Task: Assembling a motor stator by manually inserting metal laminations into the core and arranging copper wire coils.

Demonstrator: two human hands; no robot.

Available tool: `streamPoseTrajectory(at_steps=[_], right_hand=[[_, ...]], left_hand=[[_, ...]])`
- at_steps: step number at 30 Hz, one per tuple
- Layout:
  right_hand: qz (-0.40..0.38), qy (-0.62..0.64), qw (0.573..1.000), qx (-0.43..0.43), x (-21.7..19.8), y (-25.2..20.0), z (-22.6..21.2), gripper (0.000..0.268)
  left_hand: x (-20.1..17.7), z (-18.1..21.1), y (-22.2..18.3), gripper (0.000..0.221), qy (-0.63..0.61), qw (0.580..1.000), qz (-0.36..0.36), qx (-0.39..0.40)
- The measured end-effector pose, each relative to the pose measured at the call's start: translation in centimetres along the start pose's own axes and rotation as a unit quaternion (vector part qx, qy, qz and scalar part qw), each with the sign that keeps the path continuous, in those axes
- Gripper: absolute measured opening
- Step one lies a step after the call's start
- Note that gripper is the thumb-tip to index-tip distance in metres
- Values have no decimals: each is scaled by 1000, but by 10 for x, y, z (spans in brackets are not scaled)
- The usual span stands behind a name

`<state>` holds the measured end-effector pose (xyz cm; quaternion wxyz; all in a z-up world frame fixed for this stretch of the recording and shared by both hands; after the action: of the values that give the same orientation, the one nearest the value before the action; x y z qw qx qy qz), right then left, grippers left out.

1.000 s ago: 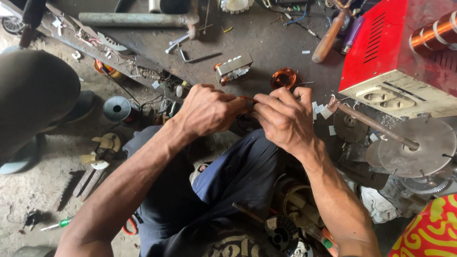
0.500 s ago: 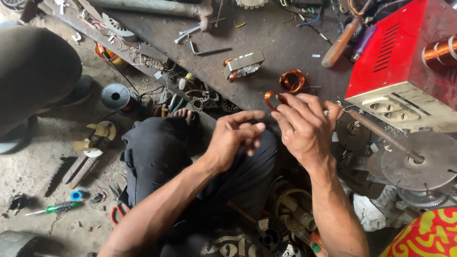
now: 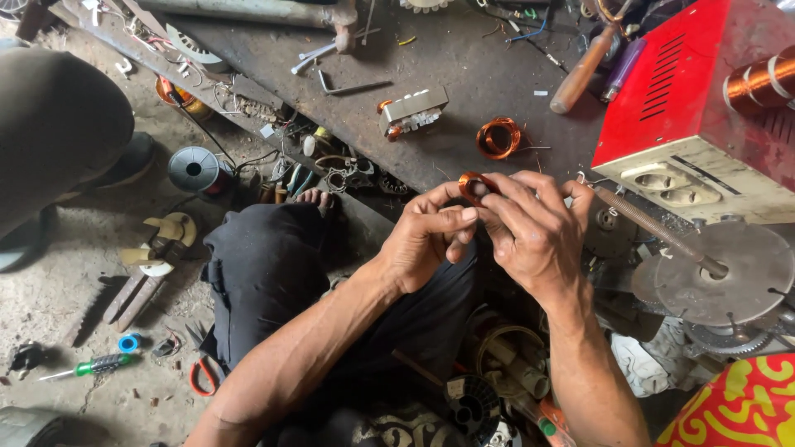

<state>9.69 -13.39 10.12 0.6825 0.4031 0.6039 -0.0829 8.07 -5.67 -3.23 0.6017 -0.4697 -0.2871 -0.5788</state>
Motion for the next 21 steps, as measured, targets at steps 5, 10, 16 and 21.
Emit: streamPoseTrajectory(at_steps=[5,10,16,21], right_hand=[[-10,-3,1000,-4,-1,0,-1,14],[-11,-16,1000,-16,-2,2,-6,13],[-6,-42,998,-37,-2,6,-11,8],[1,-55,997,-46,1,5,-11,6]], left_hand=[[-1,-7,0,27,-32,998,3,-45],[7,9,-4,17,21,997,30,-69],[2,22,-3,19,67,991,74,-90],[2,28,-7,21,105,987,89,-84]])
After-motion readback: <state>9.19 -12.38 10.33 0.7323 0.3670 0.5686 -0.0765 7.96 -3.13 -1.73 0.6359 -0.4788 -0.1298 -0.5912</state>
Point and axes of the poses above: each hand's wrist, its own y-axis towards the middle knuckle, its own x-axis out of the palm, z = x × y, the point moved 9 cm from there along y, towards the middle knuckle, and after that the axes turned 2 degrees about x, right-handed, at the moved point
